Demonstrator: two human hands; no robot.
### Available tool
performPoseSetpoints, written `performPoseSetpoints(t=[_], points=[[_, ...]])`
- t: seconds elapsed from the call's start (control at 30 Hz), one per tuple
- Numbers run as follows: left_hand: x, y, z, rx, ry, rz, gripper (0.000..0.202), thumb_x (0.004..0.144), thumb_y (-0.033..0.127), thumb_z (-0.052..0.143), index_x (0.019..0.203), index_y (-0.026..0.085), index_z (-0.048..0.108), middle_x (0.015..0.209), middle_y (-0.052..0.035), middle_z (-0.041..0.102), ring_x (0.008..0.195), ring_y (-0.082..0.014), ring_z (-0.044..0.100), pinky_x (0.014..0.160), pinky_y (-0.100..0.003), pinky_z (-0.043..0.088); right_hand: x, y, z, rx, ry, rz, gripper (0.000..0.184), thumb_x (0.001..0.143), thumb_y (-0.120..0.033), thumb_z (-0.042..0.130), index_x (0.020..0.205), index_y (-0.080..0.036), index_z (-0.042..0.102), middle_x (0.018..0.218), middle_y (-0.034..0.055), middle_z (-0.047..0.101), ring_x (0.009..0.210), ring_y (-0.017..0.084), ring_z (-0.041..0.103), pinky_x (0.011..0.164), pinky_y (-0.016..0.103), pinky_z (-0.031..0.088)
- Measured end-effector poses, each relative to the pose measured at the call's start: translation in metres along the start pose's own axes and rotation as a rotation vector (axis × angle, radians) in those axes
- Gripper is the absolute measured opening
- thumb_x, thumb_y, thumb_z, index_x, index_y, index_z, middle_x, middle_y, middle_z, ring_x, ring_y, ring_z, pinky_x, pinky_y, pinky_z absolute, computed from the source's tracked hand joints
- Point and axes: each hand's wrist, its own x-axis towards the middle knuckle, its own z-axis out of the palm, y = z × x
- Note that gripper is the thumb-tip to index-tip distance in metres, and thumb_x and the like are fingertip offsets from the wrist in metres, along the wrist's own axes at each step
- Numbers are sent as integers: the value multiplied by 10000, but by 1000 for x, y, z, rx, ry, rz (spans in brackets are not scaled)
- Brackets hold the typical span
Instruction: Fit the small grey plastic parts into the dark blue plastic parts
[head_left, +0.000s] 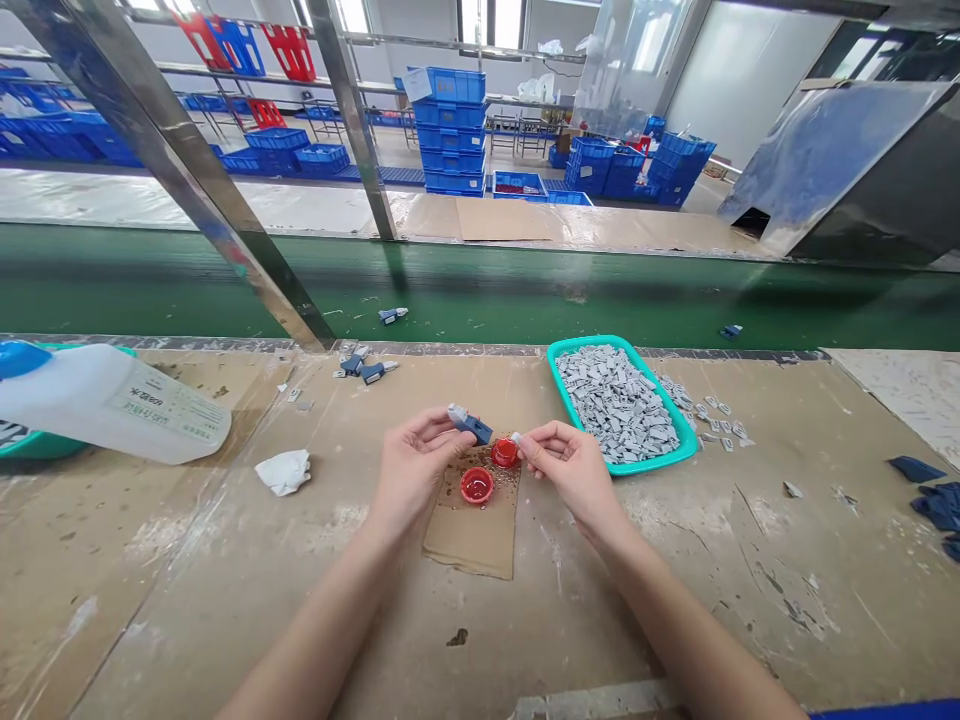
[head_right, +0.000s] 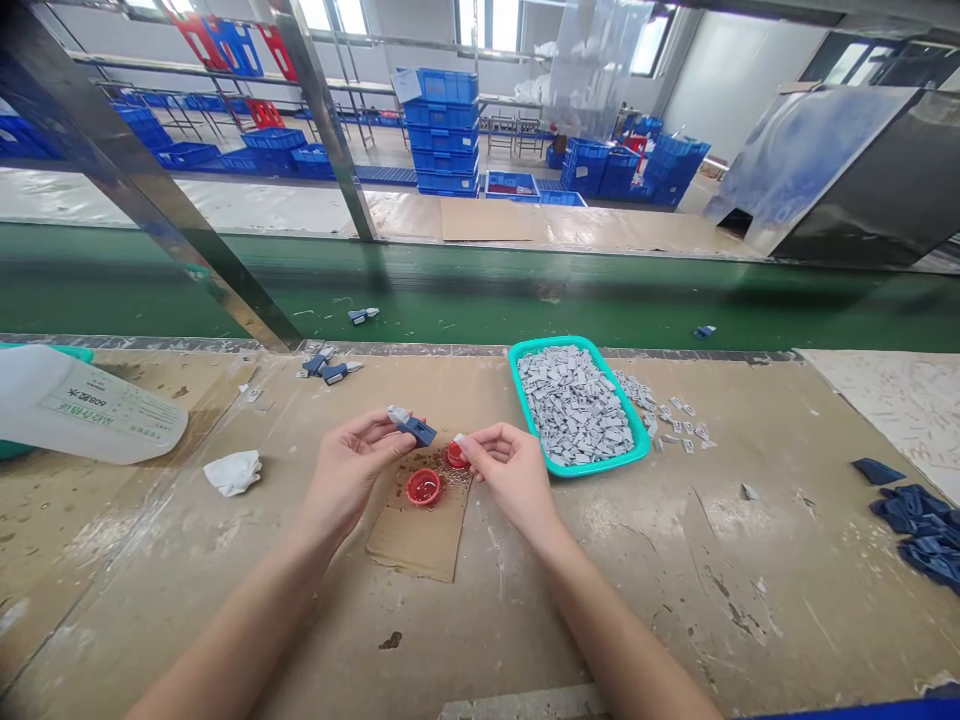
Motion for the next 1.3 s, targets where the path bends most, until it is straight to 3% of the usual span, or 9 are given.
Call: performPoseSetpoints(t=[0.2,0.47,0.63,0.83,0.93,1.03,1.17,1.23,1.3], points=[[-9,-1,11,20,-88,10,317,605,245,829,872,153,684,898,-84,753,845,-239,715,847,-360,565,-9,-13,3,46,-52,-26,255,721,-406,750,736,-176,642,665,7,646,575,113,542,515,229,420],[-16,4,18,32,-89,35,258,615,191,817,849,156,712,878,-58,758,828,-218,720,805,-309,588,-9,-12,2,-16,-101,6,274,725,-395,741,733,-150,619,678,26,647,595,116,549,513,220,403],[-20,-1,19,46,-147,43,222,634,176,803,849,181,751,904,-49,762,837,-224,722,776,-298,600,-9,-13,-5,-16,-207,111,334,723,-397,740,806,-203,481,562,-64,552,511,92,465,456,193,338],[-17,-1,19,44,-273,-18,389,609,186,819,990,196,739,1009,-54,746,901,-256,711,809,-352,604,-13,-17,-5,-93,-232,56,301,750,-350,709,906,-201,499,739,-35,595,604,96,515,536,209,389],[-15,3,18,160,-346,-49,424,650,232,798,1060,172,709,1072,-77,726,962,-279,693,856,-402,589,-8,-19,-15,-181,-248,-20,246,759,-329,695,911,-189,562,781,-7,631,646,115,553,614,245,435],[-7,6,11,301,-396,3,501,758,283,711,1231,158,603,1154,-99,691,1051,-265,659,966,-430,522,1,-22,-43,-421,-60,-140,138,819,-299,616,915,-202,631,897,29,674,746,155,595,670,281,448],[32,14,-4,675,-398,376,492,880,256,522,1360,173,457,1234,-104,625,1140,-234,592,1037,-425,442,15,-21,-84,-883,379,-266,153,868,-267,551,921,-220,687,945,53,668,801,202,582,695,324,426],[64,19,-8,977,-392,551,469,882,172,427,1351,176,458,1210,-102,615,1128,-238,573,1018,-427,437,20,-18,-91,-1070,438,-247,153,861,-294,584,876,-218,716,911,74,661,867,249,556,731,355,414],[102,21,-8,1226,-355,629,527,826,73,372,1337,162,467,1172,-110,613,1102,-248,563,979,-418,448,24,-15,-88,-1230,457,-185,162,829,-341,640,835,-212,738,901,109,655,953,316,509,760,400,397]])
